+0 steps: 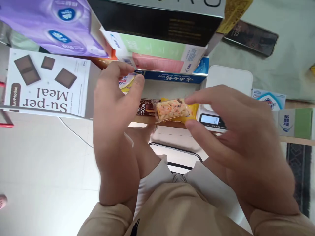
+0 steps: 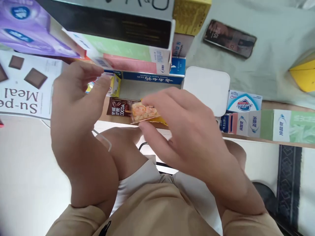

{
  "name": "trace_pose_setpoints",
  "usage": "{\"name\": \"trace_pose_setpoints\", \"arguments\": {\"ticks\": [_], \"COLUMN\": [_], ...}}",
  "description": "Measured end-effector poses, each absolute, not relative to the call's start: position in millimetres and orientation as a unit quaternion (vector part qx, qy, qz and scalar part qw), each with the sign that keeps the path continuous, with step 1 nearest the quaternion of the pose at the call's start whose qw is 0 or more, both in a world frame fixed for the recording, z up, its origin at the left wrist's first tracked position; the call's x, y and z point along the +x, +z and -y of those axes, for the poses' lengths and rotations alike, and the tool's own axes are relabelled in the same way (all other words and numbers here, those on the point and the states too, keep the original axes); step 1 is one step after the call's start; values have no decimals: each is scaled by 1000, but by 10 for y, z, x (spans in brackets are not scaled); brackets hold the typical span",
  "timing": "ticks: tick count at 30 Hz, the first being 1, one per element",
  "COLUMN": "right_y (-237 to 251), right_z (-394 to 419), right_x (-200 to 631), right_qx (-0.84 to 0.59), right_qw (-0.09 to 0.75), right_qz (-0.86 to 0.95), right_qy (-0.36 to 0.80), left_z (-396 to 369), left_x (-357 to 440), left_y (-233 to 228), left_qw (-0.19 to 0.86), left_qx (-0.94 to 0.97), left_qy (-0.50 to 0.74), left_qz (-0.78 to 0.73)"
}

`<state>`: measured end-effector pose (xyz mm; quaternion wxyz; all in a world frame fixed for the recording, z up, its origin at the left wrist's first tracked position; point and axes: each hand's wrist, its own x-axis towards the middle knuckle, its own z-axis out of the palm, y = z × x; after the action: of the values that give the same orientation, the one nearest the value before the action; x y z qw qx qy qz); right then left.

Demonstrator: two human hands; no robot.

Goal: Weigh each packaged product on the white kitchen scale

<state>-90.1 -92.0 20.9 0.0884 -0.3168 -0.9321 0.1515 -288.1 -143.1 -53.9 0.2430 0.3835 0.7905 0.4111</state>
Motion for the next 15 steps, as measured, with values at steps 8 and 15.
{"name": "trace_pose_setpoints", "arguments": {"ticks": [8,15], "right_y": [-203,-418], "right_z": [682,708], "right_x": [-2036,-2297], "right_qx": [-318,-288], "right_qw": [-179,-199], "right_qz": [923,936], "right_qy": [122,44], "left_z": [1479,1510], "left_x": [-3045,-3158], "left_y": [-518,-525], "left_qw": [379,384], "left_qx": [265,255], "left_qy": [354,350], "left_qz": [-813,-816]}}
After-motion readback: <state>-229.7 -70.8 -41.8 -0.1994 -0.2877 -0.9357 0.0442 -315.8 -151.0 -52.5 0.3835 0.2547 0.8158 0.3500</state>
